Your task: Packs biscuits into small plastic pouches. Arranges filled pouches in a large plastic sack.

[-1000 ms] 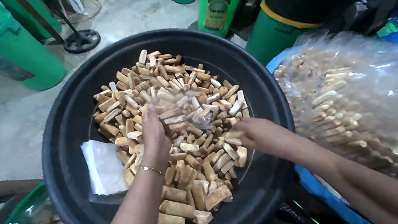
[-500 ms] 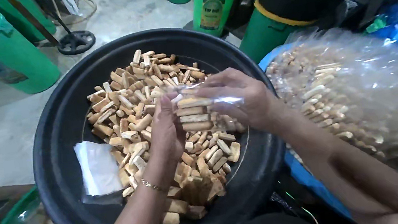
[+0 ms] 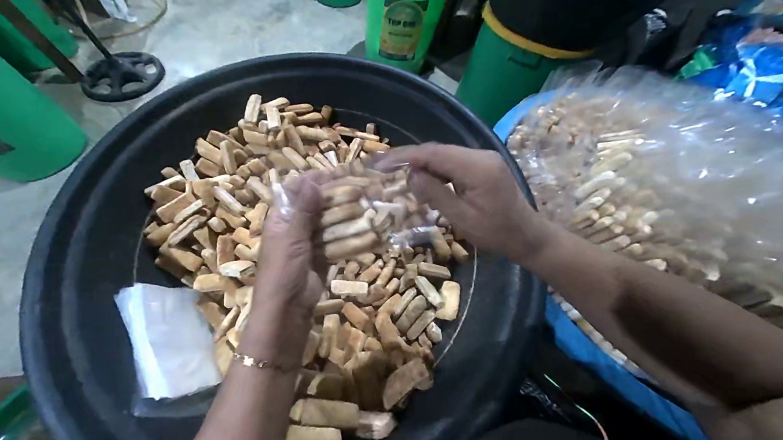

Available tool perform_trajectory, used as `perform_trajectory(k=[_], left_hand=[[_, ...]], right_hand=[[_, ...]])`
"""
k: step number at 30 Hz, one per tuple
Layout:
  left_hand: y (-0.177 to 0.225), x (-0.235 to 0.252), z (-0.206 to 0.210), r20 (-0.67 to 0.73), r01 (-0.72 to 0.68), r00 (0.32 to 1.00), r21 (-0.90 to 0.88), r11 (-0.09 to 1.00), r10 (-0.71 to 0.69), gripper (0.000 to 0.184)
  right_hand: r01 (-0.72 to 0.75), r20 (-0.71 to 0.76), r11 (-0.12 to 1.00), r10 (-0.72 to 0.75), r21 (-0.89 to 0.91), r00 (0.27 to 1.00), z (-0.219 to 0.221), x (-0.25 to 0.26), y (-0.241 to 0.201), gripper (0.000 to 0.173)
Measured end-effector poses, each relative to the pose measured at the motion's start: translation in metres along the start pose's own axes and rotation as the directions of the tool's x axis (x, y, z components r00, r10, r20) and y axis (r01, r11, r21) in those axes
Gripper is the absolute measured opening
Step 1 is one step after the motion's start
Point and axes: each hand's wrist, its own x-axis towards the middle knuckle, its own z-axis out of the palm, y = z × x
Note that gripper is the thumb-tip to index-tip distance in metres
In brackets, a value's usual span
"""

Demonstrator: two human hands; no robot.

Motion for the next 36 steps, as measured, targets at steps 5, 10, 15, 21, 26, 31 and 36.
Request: perform_trajectory(k=[5, 10, 15, 21, 26, 31, 36], left_hand=[[0.014, 0.015, -0.017, -0.131, -0.051, 0.991, -0.077, 0.996, 0.041, 0.036], [0.011, 0.014, -0.008, -0.14, -0.085, 0.987, -0.072, 0.994, 0.074, 0.036], [0.014, 0.015, 0.0, -0.147, -0.111, 0.985, -0.148, 0.983, 0.089, 0.032], [0.0, 0.001, 0.015, 0.057, -0.098, 0.992, -0.182, 0.978, 0.11, 0.037], [-0.009, -0.014, 0.027, 0.231, -0.111, 0.959, -0.215, 0.97, 0.161, 0.056], [-0.003, -0.016, 0.03, 0.232, -0.12, 0.958, -0.21, 0.97, 0.168, 0.04], [-0.004, -0.017, 0.029, 0.216, -0.083, 0.968, -0.206, 0.975, 0.128, 0.044]], right_hand=[[-0.33, 0.702, 0.844, 0.535, -0.422, 0.47, 0.033, -0.026, 0.053, 0.03], [-0.216, 0.773, 0.818, 0.574, -0.533, 0.27, 0.057, -0.041, 0.06, 0.046], [-0.431, 0.215, 0.888, 0.458, -0.163, 0.862, 0.009, -0.021, 0.022, 0.028], [0.179, -0.618, 0.984, -0.139, 0.004, 0.774, -0.009, -0.006, -0.012, 0.015], [0.187, -0.551, 0.957, -0.28, -0.22, 0.786, 0.01, 0.004, 0.002, 0.019], [0.064, -0.346, 0.996, -0.04, 0.059, 0.937, 0.009, -0.015, -0.009, 0.03], [-0.134, -0.131, 0.979, 0.154, 0.153, 0.979, -0.014, -0.028, -0.028, 0.047]])
